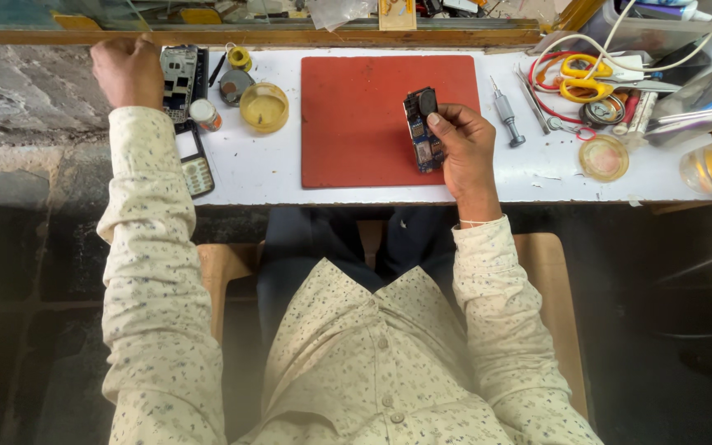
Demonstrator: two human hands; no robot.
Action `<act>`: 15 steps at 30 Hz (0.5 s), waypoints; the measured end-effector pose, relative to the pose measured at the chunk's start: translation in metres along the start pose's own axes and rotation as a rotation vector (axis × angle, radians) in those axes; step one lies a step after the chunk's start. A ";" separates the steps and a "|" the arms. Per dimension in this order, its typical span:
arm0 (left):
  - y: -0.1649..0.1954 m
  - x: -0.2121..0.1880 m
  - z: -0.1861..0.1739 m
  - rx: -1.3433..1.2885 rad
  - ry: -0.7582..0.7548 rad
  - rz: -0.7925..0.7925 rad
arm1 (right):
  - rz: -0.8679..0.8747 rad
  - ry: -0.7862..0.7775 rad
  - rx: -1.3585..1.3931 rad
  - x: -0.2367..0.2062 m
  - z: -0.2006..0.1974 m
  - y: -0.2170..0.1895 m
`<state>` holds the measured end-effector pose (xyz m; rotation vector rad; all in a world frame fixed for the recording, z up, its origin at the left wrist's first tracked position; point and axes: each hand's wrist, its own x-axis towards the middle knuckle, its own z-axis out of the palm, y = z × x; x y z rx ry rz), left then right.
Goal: The person disassembles a silver feature phone on a red mat, removing the back cover, battery, and internal components using a screwdriver and tweezers. The person then cleans the circuit board with a toothbrush and wipes it with a cloth before placing the parts on the table.
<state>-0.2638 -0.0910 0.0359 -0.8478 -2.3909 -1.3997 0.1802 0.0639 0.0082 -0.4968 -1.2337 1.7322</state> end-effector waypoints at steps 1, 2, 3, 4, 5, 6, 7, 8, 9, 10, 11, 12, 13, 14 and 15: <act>0.001 -0.001 0.002 0.023 0.133 0.188 | -0.012 0.004 -0.002 0.000 0.000 0.001; 0.003 -0.003 0.002 0.046 0.265 0.375 | -0.024 0.009 -0.002 0.000 0.000 0.002; 0.008 -0.006 0.002 -0.032 0.212 0.371 | -0.036 0.013 -0.003 0.000 -0.001 0.003; 0.015 -0.012 0.004 -0.110 0.160 0.367 | -0.048 0.016 -0.003 0.000 -0.001 0.004; 0.025 -0.021 0.007 -0.188 0.107 0.361 | -0.064 0.026 -0.009 0.000 -0.001 0.005; 0.036 -0.033 0.011 -0.325 0.026 0.334 | -0.078 0.035 -0.015 0.000 -0.002 0.005; 0.050 -0.050 0.017 -0.462 -0.056 0.305 | -0.092 0.044 -0.022 0.000 -0.002 0.006; 0.063 -0.070 0.023 -0.597 -0.188 0.247 | -0.086 0.053 -0.022 0.000 -0.002 0.007; 0.078 -0.089 0.030 -0.730 -0.321 0.188 | -0.081 0.062 -0.023 -0.001 -0.002 0.007; 0.095 -0.107 0.039 -0.755 -0.406 0.189 | -0.079 0.071 -0.024 0.000 -0.002 0.008; 0.110 -0.123 0.049 -0.780 -0.491 0.190 | -0.080 0.073 -0.026 0.000 -0.002 0.008; 0.124 -0.140 0.056 -0.722 -0.517 0.234 | -0.083 0.075 -0.029 0.000 -0.002 0.008; 0.135 -0.156 0.064 -0.665 -0.543 0.279 | -0.086 0.078 -0.034 0.000 -0.002 0.008; 0.146 -0.168 0.072 -0.715 -0.607 0.239 | -0.090 0.078 -0.031 0.000 -0.002 0.008; 0.154 -0.177 0.079 -0.765 -0.671 0.198 | -0.093 0.078 -0.029 0.000 -0.002 0.008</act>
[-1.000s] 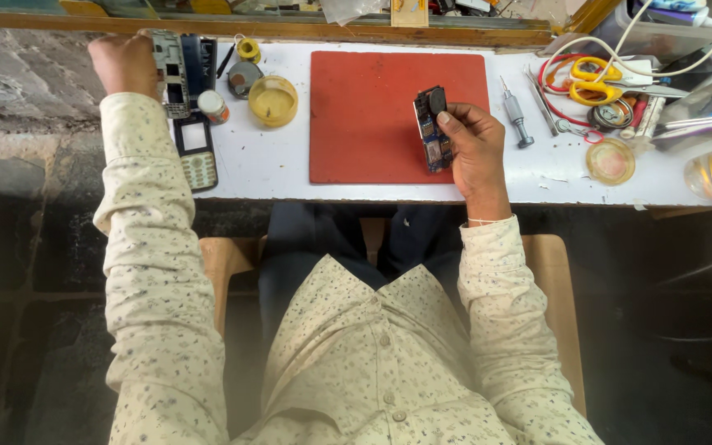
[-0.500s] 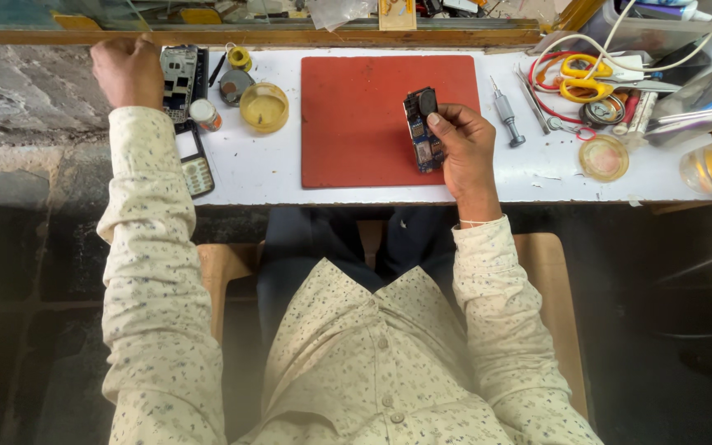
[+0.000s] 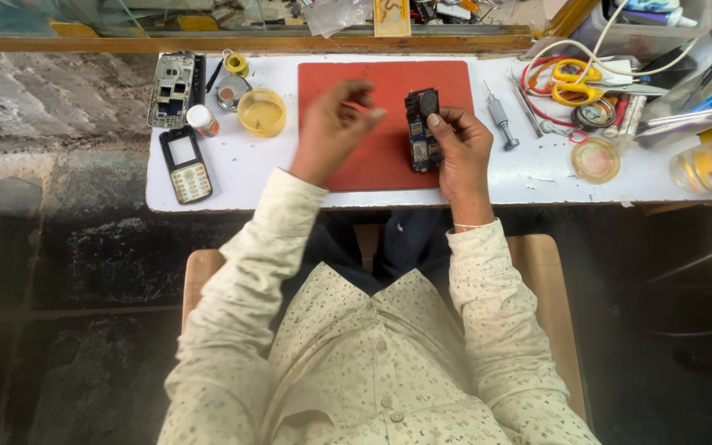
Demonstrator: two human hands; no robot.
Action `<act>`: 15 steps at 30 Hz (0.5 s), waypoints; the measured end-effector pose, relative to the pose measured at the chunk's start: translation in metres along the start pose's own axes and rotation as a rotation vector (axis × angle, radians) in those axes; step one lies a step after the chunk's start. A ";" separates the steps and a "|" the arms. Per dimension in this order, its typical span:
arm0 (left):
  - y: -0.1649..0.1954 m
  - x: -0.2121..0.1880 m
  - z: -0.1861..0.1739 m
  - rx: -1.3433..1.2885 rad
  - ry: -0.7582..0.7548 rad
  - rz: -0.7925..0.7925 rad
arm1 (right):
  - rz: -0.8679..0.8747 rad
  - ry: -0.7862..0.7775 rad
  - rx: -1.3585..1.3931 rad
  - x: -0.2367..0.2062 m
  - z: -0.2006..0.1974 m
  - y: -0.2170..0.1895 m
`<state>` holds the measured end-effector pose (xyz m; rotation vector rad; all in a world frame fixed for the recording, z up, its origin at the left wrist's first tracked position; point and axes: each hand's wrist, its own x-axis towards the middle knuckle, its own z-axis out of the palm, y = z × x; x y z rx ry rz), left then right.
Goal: The person disassembles a silver feature phone on a red mat, removing the back cover, battery, and internal components using a screwdriver and tweezers. The person then cleans the circuit board with a toothbrush and wipes it with a cloth before placing the parts on the table.
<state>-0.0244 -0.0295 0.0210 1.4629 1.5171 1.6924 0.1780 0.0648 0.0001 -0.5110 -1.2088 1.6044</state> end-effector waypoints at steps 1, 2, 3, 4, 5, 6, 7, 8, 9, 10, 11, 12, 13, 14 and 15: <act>-0.001 0.002 0.012 -0.049 -0.051 -0.005 | -0.003 -0.001 0.003 0.000 0.000 0.000; -0.003 0.004 0.022 -0.099 -0.102 -0.012 | -0.007 -0.008 0.001 0.000 -0.001 0.000; -0.006 0.005 0.030 -0.148 -0.154 -0.019 | -0.009 -0.015 0.000 0.000 -0.001 0.000; -0.009 0.006 0.037 -0.176 -0.168 -0.064 | -0.010 -0.022 0.000 0.000 -0.002 0.000; -0.013 0.008 0.042 -0.203 -0.183 -0.109 | -0.006 -0.013 -0.003 -0.001 -0.002 0.001; -0.017 0.009 0.046 -0.229 -0.197 -0.155 | -0.002 -0.005 -0.005 -0.001 -0.003 0.001; -0.021 0.010 0.048 -0.327 -0.203 -0.159 | 0.004 0.003 -0.006 -0.001 -0.003 0.001; -0.025 0.013 0.050 -0.425 -0.206 -0.163 | 0.018 0.008 0.007 -0.001 -0.003 0.001; -0.029 0.015 0.050 -0.522 -0.209 -0.167 | 0.033 0.013 0.021 -0.001 -0.004 0.001; -0.032 0.015 0.049 -0.549 -0.207 -0.177 | 0.047 0.018 0.034 -0.001 -0.004 0.000; -0.034 0.016 0.048 -0.575 -0.206 -0.185 | 0.051 0.013 0.048 -0.001 -0.003 0.000; -0.035 0.017 0.047 -0.603 -0.205 -0.192 | 0.052 0.008 0.062 -0.001 -0.003 -0.001; -0.036 0.017 0.045 -0.613 -0.203 -0.184 | 0.053 0.003 0.076 -0.002 -0.002 -0.001; -0.037 0.018 0.044 -0.623 -0.202 -0.176 | 0.051 0.000 0.077 -0.002 -0.002 -0.002; -0.037 0.017 0.044 -0.634 -0.199 -0.168 | 0.049 -0.003 0.078 -0.002 -0.001 -0.002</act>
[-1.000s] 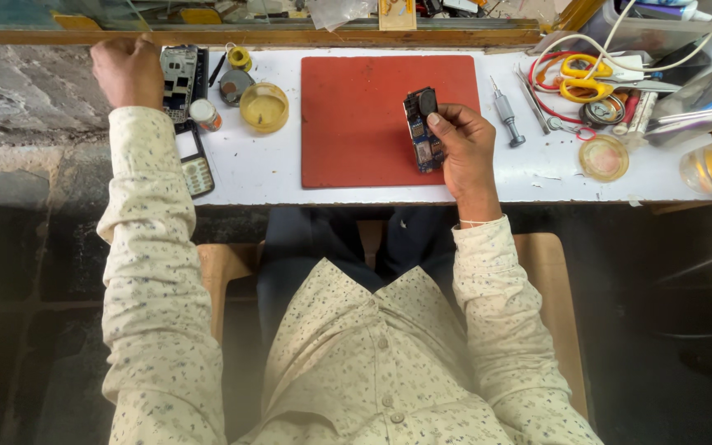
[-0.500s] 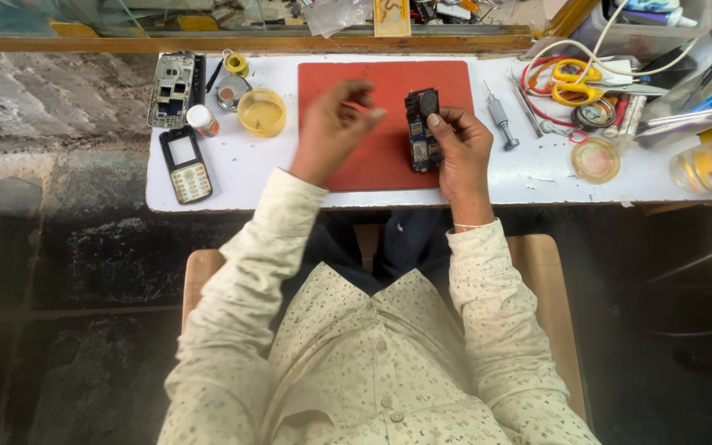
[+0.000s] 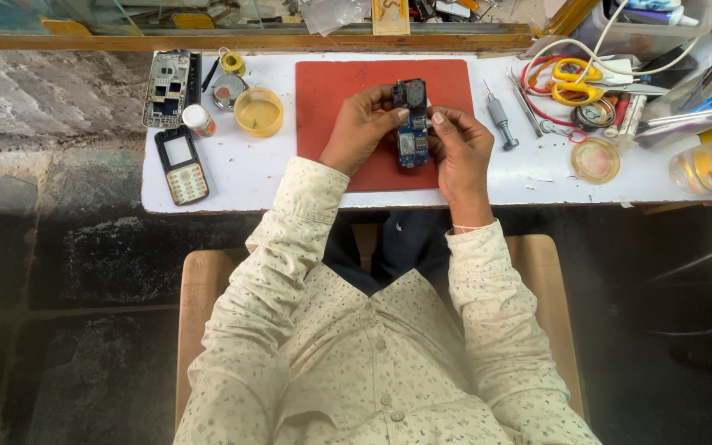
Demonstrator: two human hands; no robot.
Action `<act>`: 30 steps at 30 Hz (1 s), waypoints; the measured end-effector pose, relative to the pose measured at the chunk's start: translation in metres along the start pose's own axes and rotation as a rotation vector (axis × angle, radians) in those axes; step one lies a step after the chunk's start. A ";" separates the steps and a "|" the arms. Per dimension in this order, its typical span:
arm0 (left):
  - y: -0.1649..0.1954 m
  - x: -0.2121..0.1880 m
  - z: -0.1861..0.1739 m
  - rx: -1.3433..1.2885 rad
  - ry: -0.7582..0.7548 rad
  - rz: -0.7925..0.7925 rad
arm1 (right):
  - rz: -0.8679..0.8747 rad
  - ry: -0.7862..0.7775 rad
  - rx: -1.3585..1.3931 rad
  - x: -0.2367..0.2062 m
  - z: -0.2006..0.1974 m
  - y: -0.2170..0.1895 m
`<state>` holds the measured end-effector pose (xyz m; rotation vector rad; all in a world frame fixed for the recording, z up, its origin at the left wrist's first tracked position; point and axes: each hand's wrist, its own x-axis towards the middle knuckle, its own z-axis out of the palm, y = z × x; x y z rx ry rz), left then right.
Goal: The person disassembles a silver feature phone on a red mat, removing the back cover, battery, and internal components using a screwdriver and tweezers. The person then cleans the circuit board with a toothbrush and wipes it with a cloth before placing the parts on the table.
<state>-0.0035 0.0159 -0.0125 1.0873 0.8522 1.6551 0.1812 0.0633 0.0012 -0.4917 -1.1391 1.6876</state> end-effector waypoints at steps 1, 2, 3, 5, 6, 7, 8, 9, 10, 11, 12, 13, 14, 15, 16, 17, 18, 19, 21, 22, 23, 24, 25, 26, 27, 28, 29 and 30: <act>0.000 0.000 0.000 0.007 0.008 0.003 | -0.001 -0.004 0.000 0.000 0.000 0.000; -0.001 -0.001 0.000 0.014 0.017 0.006 | -0.009 -0.004 0.003 0.000 0.001 -0.001; -0.001 -0.001 0.000 0.021 0.026 0.009 | -0.017 -0.004 0.006 0.000 0.001 -0.001; -0.002 0.002 -0.001 0.004 0.051 0.009 | -0.022 -0.006 0.013 0.000 0.000 -0.002; -0.002 0.003 -0.001 -0.004 0.064 0.009 | -0.018 -0.009 0.017 0.000 -0.001 -0.002; -0.003 0.004 -0.002 -0.009 0.060 0.006 | -0.016 -0.012 0.022 0.000 -0.002 -0.002; -0.004 0.004 -0.003 -0.015 0.056 0.004 | -0.005 -0.016 0.026 0.001 -0.003 -0.002; -0.004 0.005 -0.003 -0.021 0.052 0.001 | 0.006 -0.019 0.030 0.002 -0.005 -0.003; -0.005 0.005 -0.003 -0.031 0.042 -0.005 | 0.018 -0.021 0.033 0.002 -0.006 -0.003; -0.006 0.006 -0.004 -0.042 0.032 -0.010 | -0.007 -0.020 -0.014 0.003 -0.008 -0.005; -0.006 0.007 -0.004 -0.051 0.022 -0.014 | -0.032 -0.019 -0.061 0.004 -0.010 -0.007; -0.007 0.007 -0.004 -0.037 0.024 -0.013 | -0.057 -0.018 -0.107 0.005 -0.013 -0.010; -0.008 0.008 -0.003 -0.023 0.027 -0.013 | -0.149 -0.010 -0.332 0.006 -0.019 -0.016; -0.009 0.008 -0.003 -0.009 0.029 -0.013 | -0.241 -0.002 -0.558 0.006 -0.026 -0.024; -0.010 0.008 -0.003 -0.021 0.039 -0.020 | -0.332 0.008 -0.783 0.005 -0.033 -0.031; -0.011 0.008 -0.003 -0.032 0.048 -0.028 | -0.382 0.009 -0.887 0.005 -0.039 -0.037; -0.012 0.008 -0.002 -0.044 0.056 -0.037 | -0.431 0.011 -0.992 0.005 -0.045 -0.043; -0.012 0.008 -0.002 -0.040 0.056 -0.035 | -0.480 0.013 -1.097 0.004 -0.050 -0.048; -0.012 0.008 -0.002 -0.029 0.057 -0.029 | -0.518 -0.020 -1.173 0.005 -0.058 -0.053; -0.012 0.008 -0.002 -0.011 0.062 -0.032 | -0.535 -0.037 -1.210 0.005 -0.060 -0.055; -0.012 0.008 -0.001 0.007 0.067 -0.034 | -0.548 -0.033 -1.243 0.005 -0.062 -0.056; -0.010 0.008 -0.001 0.027 0.072 -0.033 | -0.563 -0.030 -1.274 0.006 -0.064 -0.057; -0.009 0.009 -0.001 0.029 0.069 -0.027 | -0.579 -0.027 -1.304 0.008 -0.064 -0.058; -0.009 0.007 -0.001 0.031 0.067 -0.023 | -0.564 -0.023 -1.302 0.008 -0.065 -0.057; -0.008 0.006 0.000 0.032 0.064 -0.019 | -0.549 -0.018 -1.300 0.008 -0.065 -0.057; -0.008 0.006 0.000 0.035 0.060 -0.020 | -0.535 -0.013 -1.298 0.008 -0.065 -0.057; -0.007 0.005 0.001 0.038 0.057 -0.021 | -0.541 -0.011 -1.317 0.008 -0.064 -0.056; -0.007 0.005 0.001 0.040 0.053 -0.023 | -0.547 -0.010 -1.337 0.007 -0.064 -0.055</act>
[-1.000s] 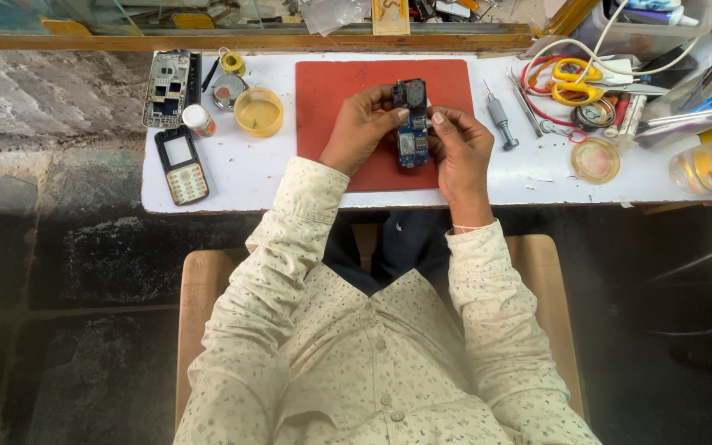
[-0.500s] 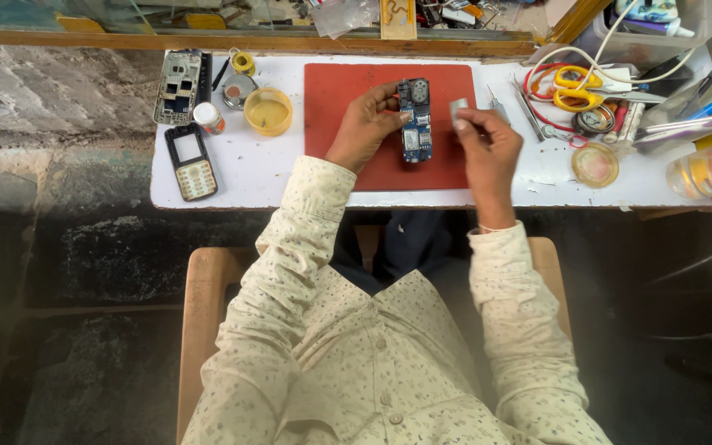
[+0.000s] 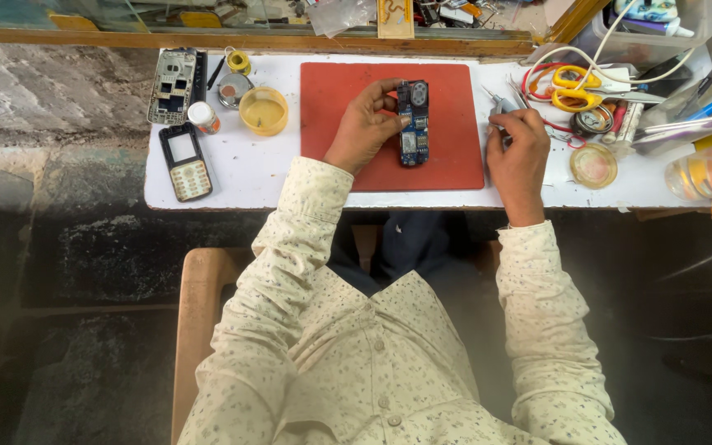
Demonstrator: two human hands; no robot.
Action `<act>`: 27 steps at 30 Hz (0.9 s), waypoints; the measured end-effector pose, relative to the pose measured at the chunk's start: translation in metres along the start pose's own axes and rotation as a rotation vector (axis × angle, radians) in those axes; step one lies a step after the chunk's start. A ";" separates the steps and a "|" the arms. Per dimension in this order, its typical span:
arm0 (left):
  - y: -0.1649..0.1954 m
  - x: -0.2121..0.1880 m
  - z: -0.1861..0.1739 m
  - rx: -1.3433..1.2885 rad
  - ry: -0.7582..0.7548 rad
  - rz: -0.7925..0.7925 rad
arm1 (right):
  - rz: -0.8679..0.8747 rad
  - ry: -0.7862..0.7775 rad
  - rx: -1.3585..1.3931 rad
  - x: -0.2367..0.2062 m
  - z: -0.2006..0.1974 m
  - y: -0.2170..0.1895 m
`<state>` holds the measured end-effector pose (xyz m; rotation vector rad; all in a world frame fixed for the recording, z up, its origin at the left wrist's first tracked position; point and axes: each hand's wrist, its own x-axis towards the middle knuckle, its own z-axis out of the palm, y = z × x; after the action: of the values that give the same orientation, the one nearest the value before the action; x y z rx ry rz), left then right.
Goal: The person disassembles a silver feature phone on a red mat, removing the back cover, battery, and internal components using a screwdriver and tweezers. The person then cleans the circuit board with a toothbrush and wipes it with a cloth before placing the parts on the table.
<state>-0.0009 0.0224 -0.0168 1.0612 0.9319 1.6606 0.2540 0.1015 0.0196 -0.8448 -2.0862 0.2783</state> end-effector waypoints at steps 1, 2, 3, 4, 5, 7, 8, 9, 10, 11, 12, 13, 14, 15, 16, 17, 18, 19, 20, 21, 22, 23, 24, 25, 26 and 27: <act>0.001 0.000 0.000 0.004 -0.006 0.005 | -0.005 -0.001 -0.020 -0.001 0.001 -0.001; 0.001 -0.001 0.000 0.008 -0.012 0.011 | -0.015 0.006 -0.036 -0.002 0.001 -0.002; 0.002 -0.001 0.000 0.013 -0.018 0.017 | -0.026 0.013 -0.052 -0.002 0.001 -0.004; 0.002 -0.002 0.001 0.019 -0.015 0.012 | -0.037 0.019 -0.067 -0.002 0.000 -0.005; 0.003 -0.002 0.002 0.027 -0.013 0.009 | -0.051 0.031 -0.062 -0.002 -0.001 -0.007; 0.005 -0.002 0.003 0.052 -0.016 0.008 | -0.079 0.053 -0.052 -0.002 -0.004 -0.013; 0.006 -0.003 0.004 0.069 -0.021 0.009 | -0.077 0.051 -0.013 -0.001 -0.005 -0.017; 0.007 -0.003 0.005 0.086 -0.027 0.010 | -0.074 0.049 0.026 0.000 -0.006 -0.021; 0.008 -0.004 0.006 0.108 -0.022 0.021 | -0.070 0.047 0.064 0.000 -0.006 -0.026; 0.009 -0.006 0.008 0.131 -0.017 0.031 | -0.094 0.043 0.090 0.000 -0.007 -0.032; 0.011 -0.007 0.010 0.155 -0.011 0.043 | -0.119 0.039 0.118 0.001 -0.005 -0.038; 0.013 -0.007 0.011 0.184 -0.006 0.064 | -0.144 0.035 0.146 0.003 -0.004 -0.044; 0.015 -0.008 0.013 0.212 0.000 0.082 | -0.160 0.011 0.178 0.004 -0.002 -0.051; 0.017 -0.010 0.014 0.241 0.007 0.099 | -0.174 -0.013 0.210 0.006 0.001 -0.058; 0.019 -0.012 0.016 0.260 0.009 0.100 | -0.188 -0.037 0.241 0.008 0.003 -0.064; 0.021 -0.014 0.017 0.281 0.010 0.104 | -0.183 -0.063 0.242 0.012 0.005 -0.069; 0.023 -0.015 0.018 0.302 0.011 0.108 | -0.179 -0.090 0.242 0.017 0.007 -0.074; 0.025 -0.016 0.019 0.325 0.014 0.116 | -0.175 -0.117 0.242 0.021 0.009 -0.077; 0.027 -0.016 0.021 0.347 0.017 0.125 | -0.184 -0.133 0.227 0.026 0.010 -0.081; 0.029 -0.016 0.022 0.369 0.020 0.135 | -0.195 -0.150 0.212 0.031 0.010 -0.083; 0.031 -0.016 0.023 0.389 0.018 0.153 | -0.206 -0.167 0.196 0.035 0.010 -0.085; 0.032 -0.016 0.024 0.409 0.016 0.171 | -0.220 -0.180 0.180 0.039 0.010 -0.087; 0.032 -0.017 0.025 0.429 0.015 0.189 | -0.233 -0.193 0.163 0.043 0.008 -0.087; 0.033 -0.017 0.026 0.423 0.008 0.190 | -0.245 -0.208 0.147 0.045 0.007 -0.088; 0.033 -0.017 0.027 0.417 0.001 0.190 | -0.231 -0.236 0.159 0.048 0.004 -0.087; 0.033 -0.017 0.027 0.410 -0.008 0.190 | -0.216 -0.264 0.170 0.050 0.001 -0.087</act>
<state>0.0180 -0.0002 0.0187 1.4676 1.2312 1.6533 0.1922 0.0694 0.0916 -0.4976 -2.3369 0.4627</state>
